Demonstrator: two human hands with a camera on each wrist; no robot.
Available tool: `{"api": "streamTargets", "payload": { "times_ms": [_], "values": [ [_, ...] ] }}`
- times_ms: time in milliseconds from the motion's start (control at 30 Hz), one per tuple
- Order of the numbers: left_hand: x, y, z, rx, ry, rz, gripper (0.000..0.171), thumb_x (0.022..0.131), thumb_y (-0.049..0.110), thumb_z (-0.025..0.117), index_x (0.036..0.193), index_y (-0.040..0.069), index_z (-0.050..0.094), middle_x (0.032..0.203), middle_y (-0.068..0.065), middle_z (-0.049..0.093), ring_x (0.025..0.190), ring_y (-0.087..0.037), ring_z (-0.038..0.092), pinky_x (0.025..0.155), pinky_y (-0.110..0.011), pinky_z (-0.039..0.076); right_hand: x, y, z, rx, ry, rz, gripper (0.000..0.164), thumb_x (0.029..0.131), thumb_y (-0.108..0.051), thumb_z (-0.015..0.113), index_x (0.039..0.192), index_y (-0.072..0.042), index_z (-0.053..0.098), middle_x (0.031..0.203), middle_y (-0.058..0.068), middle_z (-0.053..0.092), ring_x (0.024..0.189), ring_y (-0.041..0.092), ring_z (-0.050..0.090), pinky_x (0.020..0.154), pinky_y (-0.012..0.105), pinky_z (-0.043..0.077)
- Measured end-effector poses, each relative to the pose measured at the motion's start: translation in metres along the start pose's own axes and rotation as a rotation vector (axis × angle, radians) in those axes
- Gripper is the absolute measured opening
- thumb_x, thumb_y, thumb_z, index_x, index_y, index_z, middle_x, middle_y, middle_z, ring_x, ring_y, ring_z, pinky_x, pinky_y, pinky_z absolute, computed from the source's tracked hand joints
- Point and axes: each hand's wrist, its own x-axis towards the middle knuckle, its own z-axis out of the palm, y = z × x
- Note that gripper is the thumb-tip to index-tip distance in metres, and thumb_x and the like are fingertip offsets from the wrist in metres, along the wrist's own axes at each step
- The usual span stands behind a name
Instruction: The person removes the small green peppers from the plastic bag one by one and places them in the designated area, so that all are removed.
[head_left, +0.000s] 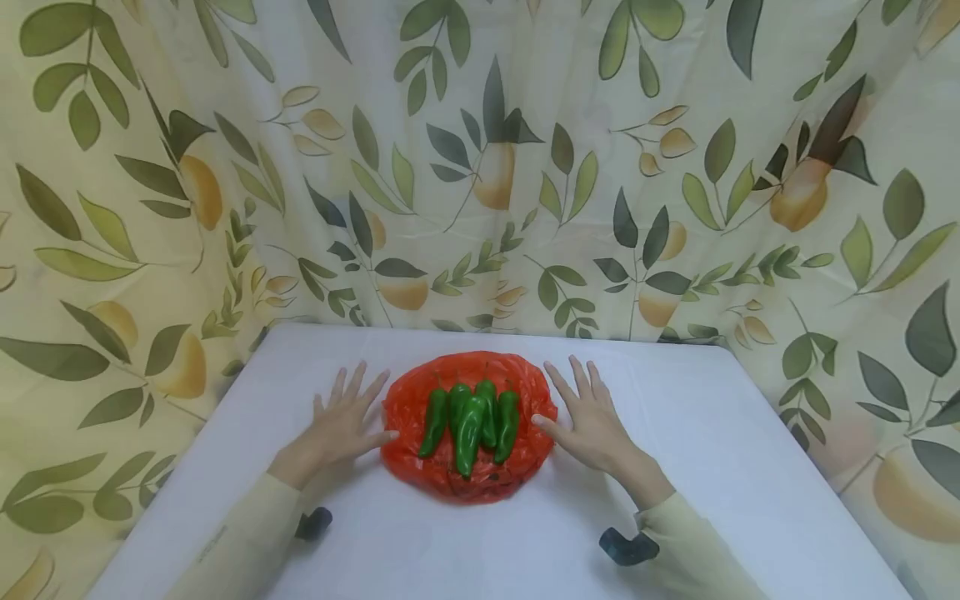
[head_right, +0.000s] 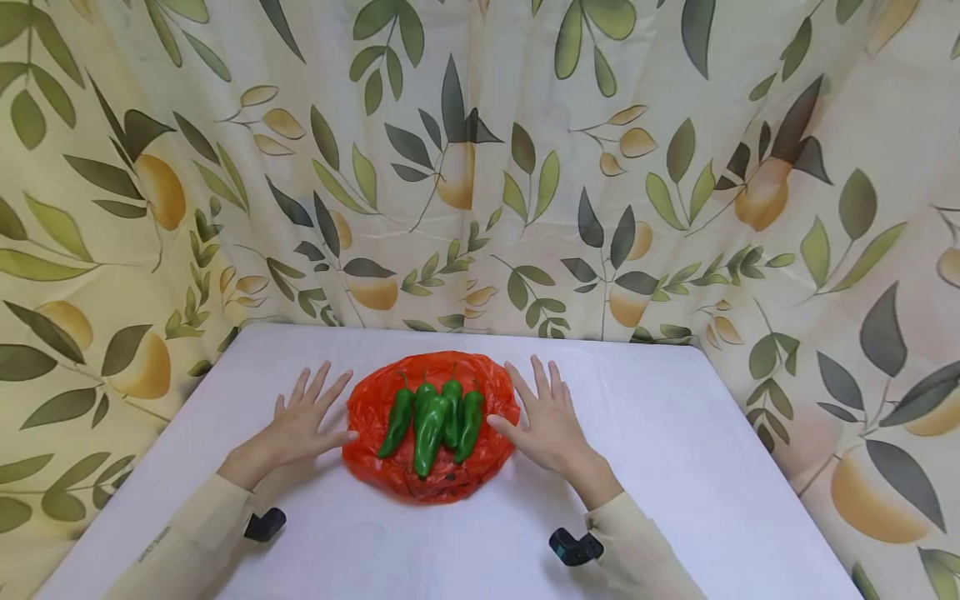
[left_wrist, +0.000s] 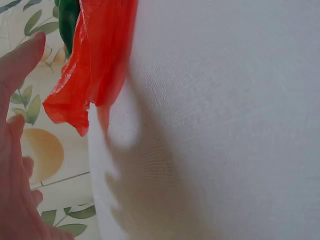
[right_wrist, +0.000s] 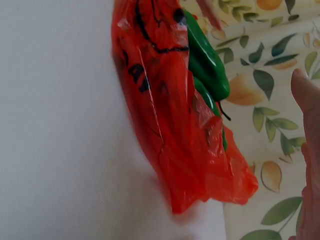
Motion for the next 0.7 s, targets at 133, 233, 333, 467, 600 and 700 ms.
{"api": "streamTargets", "payload": {
  "times_ms": [133, 233, 333, 467, 600, 700],
  "values": [
    [0.007, -0.005, 0.003, -0.042, -0.036, 0.046, 0.100, 0.085, 0.063, 0.067, 0.163, 0.026, 0.017, 0.172, -0.015, 0.006, 0.154, -0.051, 0.004, 0.113, -0.081, 0.013, 0.004, -0.010, 0.007, 0.054, -0.038, -0.050, 0.089, 0.090, -0.062, 0.059, 0.162, -0.026, 0.022, 0.170, 0.019, 0.008, 0.155, 0.049, 0.001, 0.111, 0.079, 0.023],
    [0.012, -0.008, 0.006, -0.074, -0.040, 0.095, 0.099, 0.084, 0.058, 0.072, 0.163, 0.023, 0.022, 0.171, -0.014, 0.014, 0.154, -0.051, 0.011, 0.115, -0.077, 0.018, 0.006, -0.017, 0.012, 0.103, -0.069, -0.087, 0.090, 0.089, -0.059, 0.065, 0.162, -0.027, 0.023, 0.170, 0.019, 0.009, 0.155, 0.049, 0.003, 0.106, 0.080, 0.030],
    [0.016, -0.010, 0.009, -0.117, -0.055, 0.109, 0.098, 0.084, 0.051, 0.077, 0.162, 0.024, 0.025, 0.170, -0.012, 0.017, 0.154, -0.049, 0.016, 0.116, -0.075, 0.022, 0.008, -0.023, 0.016, 0.133, -0.093, -0.125, 0.089, 0.088, -0.054, 0.070, 0.161, -0.027, 0.027, 0.169, 0.020, 0.012, 0.155, 0.051, 0.006, 0.105, 0.080, 0.033],
    [0.022, -0.011, 0.013, -0.157, -0.084, 0.103, 0.096, 0.084, 0.041, 0.081, 0.161, 0.030, 0.026, 0.170, -0.008, 0.021, 0.154, -0.043, 0.021, 0.115, -0.071, 0.030, 0.010, -0.028, 0.020, 0.149, -0.102, -0.152, 0.084, 0.088, -0.044, 0.074, 0.159, -0.028, 0.032, 0.165, 0.021, 0.025, 0.151, 0.049, 0.021, 0.104, 0.076, 0.038],
    [0.027, -0.010, 0.015, -0.194, -0.096, 0.102, 0.092, 0.084, 0.034, 0.082, 0.160, 0.029, 0.030, 0.167, -0.008, 0.028, 0.151, -0.040, 0.029, 0.116, -0.066, 0.033, 0.011, -0.028, 0.024, 0.139, -0.104, -0.151, 0.079, 0.089, -0.038, 0.075, 0.157, -0.028, 0.036, 0.153, 0.019, 0.044, 0.142, 0.041, 0.039, 0.105, 0.069, 0.044],
    [0.028, -0.012, 0.015, -0.228, -0.104, 0.099, 0.088, 0.085, 0.032, 0.081, 0.159, 0.024, 0.034, 0.165, -0.008, 0.035, 0.149, -0.038, 0.033, 0.118, -0.063, 0.032, 0.013, -0.027, 0.028, 0.130, -0.117, -0.148, 0.075, 0.090, -0.036, 0.075, 0.155, -0.024, 0.041, 0.143, 0.017, 0.053, 0.134, 0.036, 0.045, 0.105, 0.063, 0.045]
  ]
}}
